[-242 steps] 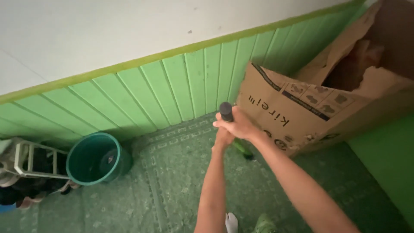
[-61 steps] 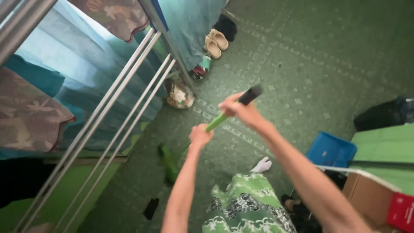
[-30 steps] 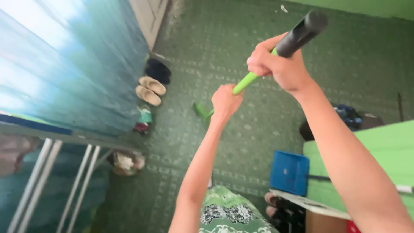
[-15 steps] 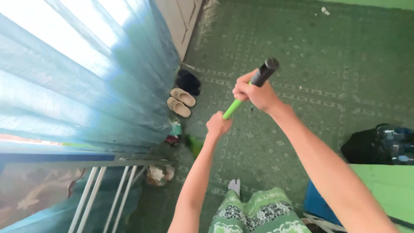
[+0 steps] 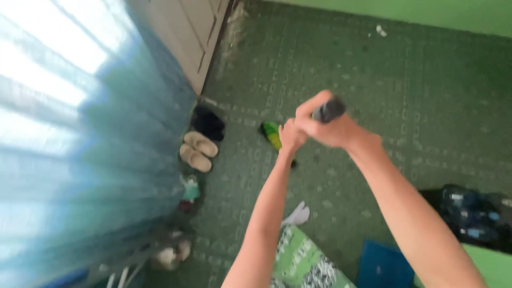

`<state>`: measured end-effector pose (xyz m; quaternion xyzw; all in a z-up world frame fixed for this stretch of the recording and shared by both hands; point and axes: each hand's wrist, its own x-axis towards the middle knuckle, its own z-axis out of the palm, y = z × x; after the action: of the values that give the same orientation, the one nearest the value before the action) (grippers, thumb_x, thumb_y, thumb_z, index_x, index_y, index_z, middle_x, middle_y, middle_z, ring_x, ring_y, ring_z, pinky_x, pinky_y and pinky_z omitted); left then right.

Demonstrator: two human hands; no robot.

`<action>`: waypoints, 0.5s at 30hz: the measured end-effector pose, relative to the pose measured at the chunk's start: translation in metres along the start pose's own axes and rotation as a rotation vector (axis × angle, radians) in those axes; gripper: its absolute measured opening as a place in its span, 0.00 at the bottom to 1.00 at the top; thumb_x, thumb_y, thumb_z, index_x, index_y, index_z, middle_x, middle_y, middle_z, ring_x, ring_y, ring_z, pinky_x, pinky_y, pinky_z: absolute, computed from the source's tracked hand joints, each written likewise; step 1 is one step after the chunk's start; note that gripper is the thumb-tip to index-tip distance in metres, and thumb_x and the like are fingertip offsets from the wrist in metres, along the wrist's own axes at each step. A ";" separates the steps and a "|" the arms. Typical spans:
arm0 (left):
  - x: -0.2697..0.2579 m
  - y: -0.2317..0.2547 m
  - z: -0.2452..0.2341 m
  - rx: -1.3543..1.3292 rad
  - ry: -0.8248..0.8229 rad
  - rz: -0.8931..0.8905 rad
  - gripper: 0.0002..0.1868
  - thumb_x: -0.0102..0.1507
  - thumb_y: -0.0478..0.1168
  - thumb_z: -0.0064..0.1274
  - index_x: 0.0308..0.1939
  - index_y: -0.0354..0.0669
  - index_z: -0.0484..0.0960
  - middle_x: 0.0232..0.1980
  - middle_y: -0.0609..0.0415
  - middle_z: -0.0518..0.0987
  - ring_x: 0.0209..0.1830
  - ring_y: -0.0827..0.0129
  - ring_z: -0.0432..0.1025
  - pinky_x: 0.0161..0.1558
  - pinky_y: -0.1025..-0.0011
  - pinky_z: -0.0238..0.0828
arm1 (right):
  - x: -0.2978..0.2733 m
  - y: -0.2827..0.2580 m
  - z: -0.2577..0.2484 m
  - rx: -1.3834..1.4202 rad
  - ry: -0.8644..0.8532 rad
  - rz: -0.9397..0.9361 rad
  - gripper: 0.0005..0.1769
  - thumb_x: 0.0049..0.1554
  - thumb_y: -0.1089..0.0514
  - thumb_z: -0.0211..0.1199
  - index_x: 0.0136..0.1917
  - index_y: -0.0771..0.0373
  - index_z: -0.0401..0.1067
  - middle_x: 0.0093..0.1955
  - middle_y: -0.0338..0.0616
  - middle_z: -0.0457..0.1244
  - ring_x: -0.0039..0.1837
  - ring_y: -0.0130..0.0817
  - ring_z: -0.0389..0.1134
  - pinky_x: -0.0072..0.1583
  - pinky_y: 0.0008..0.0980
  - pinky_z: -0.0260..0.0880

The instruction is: The person sweeps a green patterned floor using a green broom, moving around furniture and a fan, then sweeps debris into a blue dustpan near a doorway.

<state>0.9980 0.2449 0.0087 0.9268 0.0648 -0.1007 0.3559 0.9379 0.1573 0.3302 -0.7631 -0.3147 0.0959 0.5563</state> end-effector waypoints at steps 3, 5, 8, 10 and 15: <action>0.054 0.057 -0.032 -0.055 0.046 0.041 0.21 0.59 0.47 0.56 0.55 0.48 0.80 0.59 0.47 0.79 0.65 0.52 0.71 0.73 0.45 0.45 | 0.024 0.017 -0.008 0.152 -0.148 -0.240 0.17 0.55 0.54 0.63 0.27 0.62 0.71 0.26 0.41 0.62 0.35 0.24 0.59 0.43 0.28 0.64; 0.060 0.081 -0.044 -0.104 0.048 0.053 0.19 0.59 0.49 0.55 0.51 0.47 0.80 0.55 0.46 0.79 0.61 0.49 0.72 0.69 0.44 0.49 | 0.039 0.054 -0.022 0.113 -0.184 -0.199 0.16 0.52 0.58 0.61 0.25 0.60 0.66 0.24 0.39 0.58 0.33 0.25 0.56 0.42 0.28 0.60; 0.060 0.103 -0.083 -0.200 0.083 0.057 0.18 0.59 0.52 0.53 0.44 0.44 0.81 0.48 0.43 0.79 0.54 0.43 0.74 0.60 0.43 0.58 | 0.075 0.023 -0.060 0.120 -0.201 -0.226 0.15 0.51 0.61 0.61 0.23 0.59 0.66 0.23 0.37 0.59 0.30 0.25 0.56 0.39 0.27 0.60; 0.054 0.116 -0.112 -0.247 0.100 0.057 0.18 0.60 0.54 0.51 0.40 0.43 0.82 0.44 0.41 0.80 0.51 0.41 0.75 0.56 0.42 0.63 | 0.097 -0.011 -0.087 0.161 -0.169 -0.284 0.15 0.52 0.61 0.62 0.24 0.58 0.71 0.23 0.37 0.63 0.28 0.24 0.61 0.38 0.26 0.64; 0.044 0.147 -0.179 -0.261 0.054 -0.013 0.27 0.61 0.59 0.50 0.20 0.41 0.73 0.22 0.49 0.74 0.22 0.56 0.65 0.31 0.56 0.61 | 0.145 -0.062 -0.127 0.339 0.073 -0.395 0.18 0.65 0.51 0.62 0.34 0.53 0.63 0.25 0.32 0.56 0.27 0.21 0.54 0.39 0.20 0.58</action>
<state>1.0937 0.2586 0.2234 0.8745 0.0931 -0.0687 0.4710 1.0913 0.1533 0.4624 -0.5859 -0.4166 0.0093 0.6950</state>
